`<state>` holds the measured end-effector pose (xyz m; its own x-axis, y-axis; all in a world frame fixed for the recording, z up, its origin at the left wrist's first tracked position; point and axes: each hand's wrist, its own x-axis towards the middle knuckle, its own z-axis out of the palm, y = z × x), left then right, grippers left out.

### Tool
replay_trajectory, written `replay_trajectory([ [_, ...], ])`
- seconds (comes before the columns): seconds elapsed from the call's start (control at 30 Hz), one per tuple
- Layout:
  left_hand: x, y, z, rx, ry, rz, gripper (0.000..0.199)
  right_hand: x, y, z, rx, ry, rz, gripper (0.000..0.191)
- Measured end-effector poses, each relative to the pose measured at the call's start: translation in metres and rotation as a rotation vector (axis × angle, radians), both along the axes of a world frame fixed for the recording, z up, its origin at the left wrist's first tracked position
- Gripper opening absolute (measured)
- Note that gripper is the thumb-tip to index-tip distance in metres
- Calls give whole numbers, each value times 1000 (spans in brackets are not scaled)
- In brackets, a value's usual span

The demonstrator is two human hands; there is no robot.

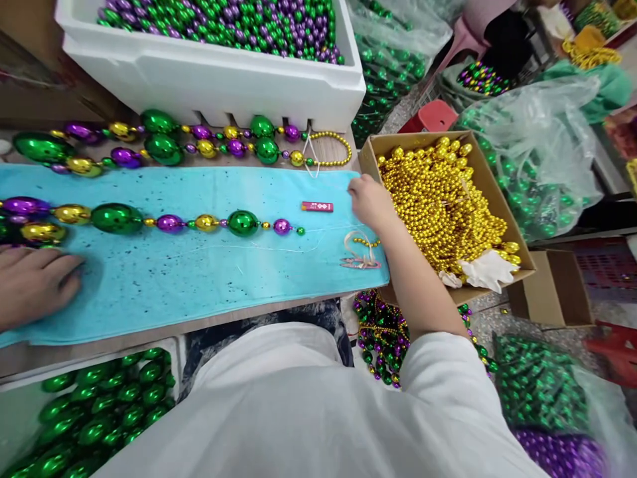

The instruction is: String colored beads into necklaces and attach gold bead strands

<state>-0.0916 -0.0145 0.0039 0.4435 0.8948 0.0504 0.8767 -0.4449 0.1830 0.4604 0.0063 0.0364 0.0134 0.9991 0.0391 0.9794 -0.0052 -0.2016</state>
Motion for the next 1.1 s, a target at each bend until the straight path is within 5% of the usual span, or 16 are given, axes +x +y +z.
replay_trajectory([
  [0.13, 35, -6, 5, 123, 107, -34, 15, -45, 14, -30, -160, -94, 140, 29],
  [0.3, 123, -14, 4, 189, 161, -244, 25, -30, 5, -19, -149, -106, 162, 32],
  [0.43, 212, -27, -7, 155, 1, -458, 26, 3, -32, -3, -170, -78, 53, 26],
  [0.6, 295, -54, -16, -27, -16, -450, 24, 14, -97, -10, -184, -38, -106, 21],
  [0.73, 315, -64, -21, -203, 73, -320, 16, 8, -134, -30, -231, -57, -78, 18],
  [0.93, 310, -56, -20, -383, -17, -248, 20, 13, -160, -52, -193, 87, -3, 11],
  [1.1, 302, -55, -8, -489, -263, -164, 18, 33, -181, -45, 37, 465, -213, 9],
])
